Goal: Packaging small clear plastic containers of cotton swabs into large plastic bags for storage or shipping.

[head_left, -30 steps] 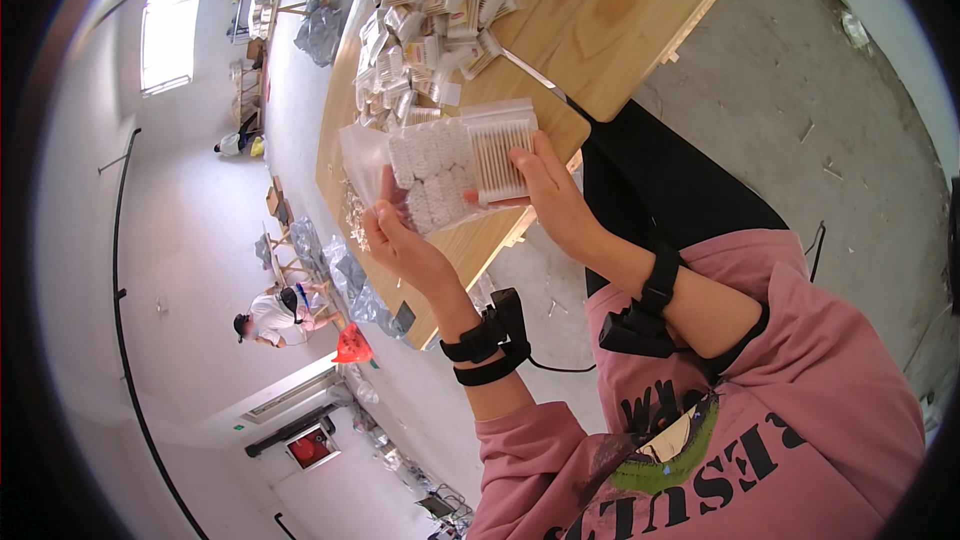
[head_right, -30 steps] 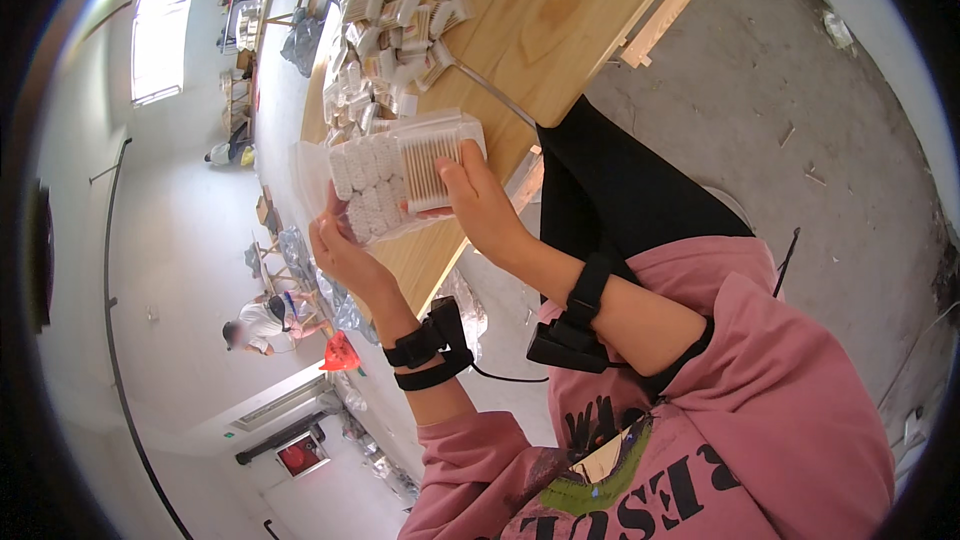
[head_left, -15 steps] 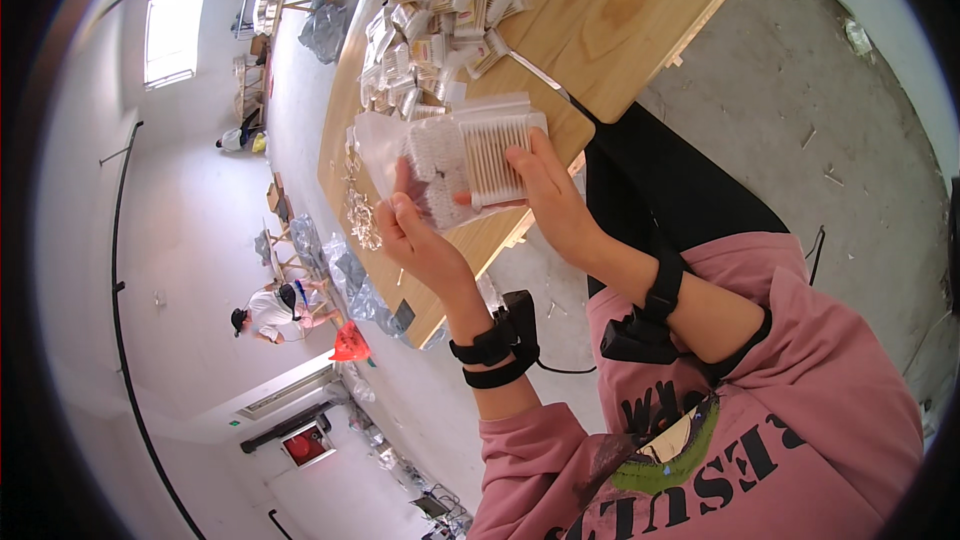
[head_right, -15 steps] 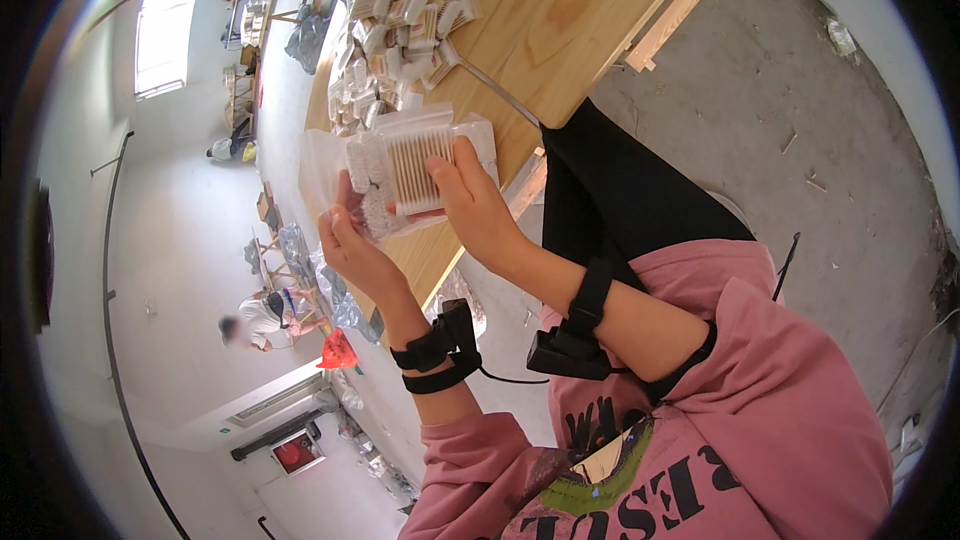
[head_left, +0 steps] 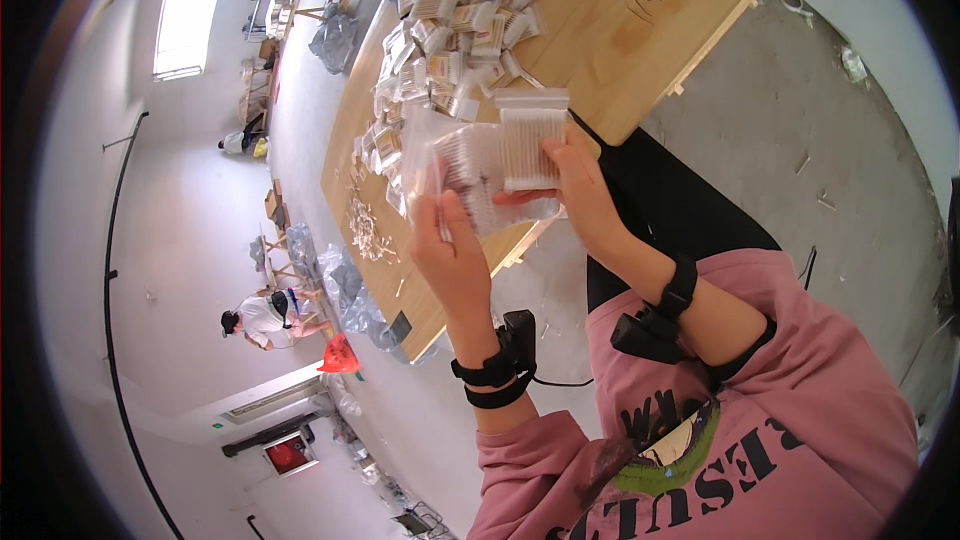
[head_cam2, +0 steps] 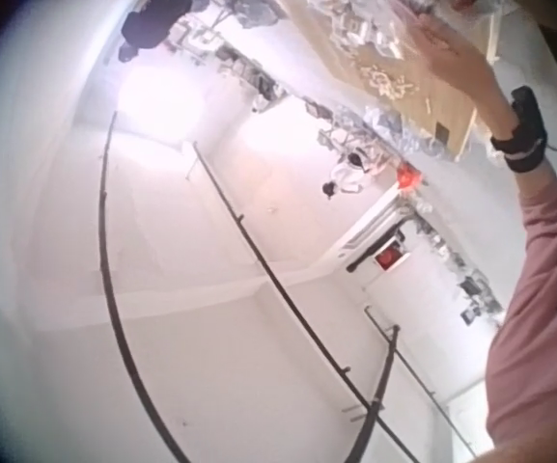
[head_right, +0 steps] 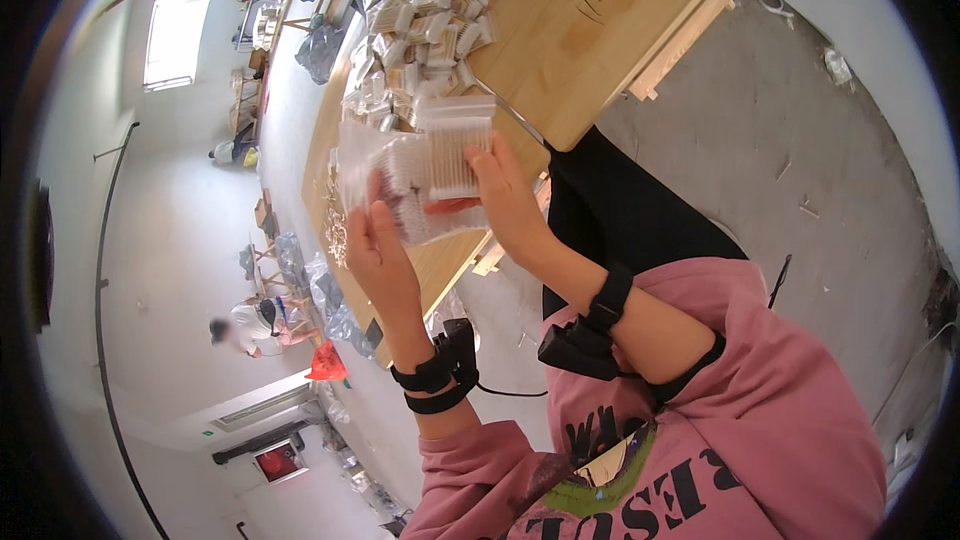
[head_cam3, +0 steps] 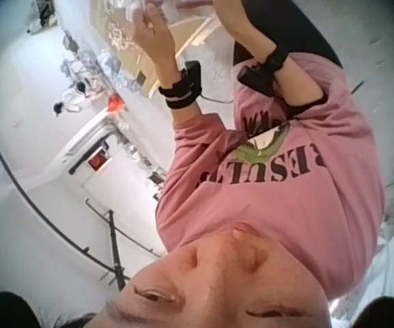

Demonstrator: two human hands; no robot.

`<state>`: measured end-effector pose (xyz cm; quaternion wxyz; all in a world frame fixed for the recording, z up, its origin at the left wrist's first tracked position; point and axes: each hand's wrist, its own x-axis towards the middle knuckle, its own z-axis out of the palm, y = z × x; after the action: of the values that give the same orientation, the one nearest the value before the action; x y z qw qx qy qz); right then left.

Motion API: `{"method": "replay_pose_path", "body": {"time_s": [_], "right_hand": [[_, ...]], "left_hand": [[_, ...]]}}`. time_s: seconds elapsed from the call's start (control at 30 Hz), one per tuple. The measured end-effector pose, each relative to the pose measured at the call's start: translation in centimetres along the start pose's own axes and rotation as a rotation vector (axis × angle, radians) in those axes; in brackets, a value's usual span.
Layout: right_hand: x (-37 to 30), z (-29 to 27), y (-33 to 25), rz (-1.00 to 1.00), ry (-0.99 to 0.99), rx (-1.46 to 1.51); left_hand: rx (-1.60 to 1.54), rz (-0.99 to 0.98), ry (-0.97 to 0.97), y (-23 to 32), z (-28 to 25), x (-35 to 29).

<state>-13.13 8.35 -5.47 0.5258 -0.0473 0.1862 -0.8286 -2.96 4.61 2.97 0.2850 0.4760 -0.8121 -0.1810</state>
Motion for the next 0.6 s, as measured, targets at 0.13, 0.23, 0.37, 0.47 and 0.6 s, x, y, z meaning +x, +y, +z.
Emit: {"method": "replay_pose_path", "body": {"time_s": [0.13,0.23,0.37,0.47,0.6], "right_hand": [[0.1,0.2,-1.2,-0.032,0.017,-0.069],[0.4,-0.3,-2.3,-0.07,0.024,-0.172],[0.9,0.9,-5.1,-0.176,-0.024,-0.402],[0.5,3.9,-6.7,-0.309,-0.15,-0.608],[-0.5,8.2,-8.2,-0.554,-0.424,-1.29]], "left_hand": [[0.077,0.109,-0.043,-0.4,-0.6,-0.3],[0.107,0.256,-0.03,-0.2,-1.1,-0.6],[0.142,0.309,-0.017,0.3,-3.2,-1.7],[0.292,0.374,-0.04,-1.1,-4.5,-2.4],[0.295,0.345,-0.034,-1.3,-5.1,-2.9]]}}
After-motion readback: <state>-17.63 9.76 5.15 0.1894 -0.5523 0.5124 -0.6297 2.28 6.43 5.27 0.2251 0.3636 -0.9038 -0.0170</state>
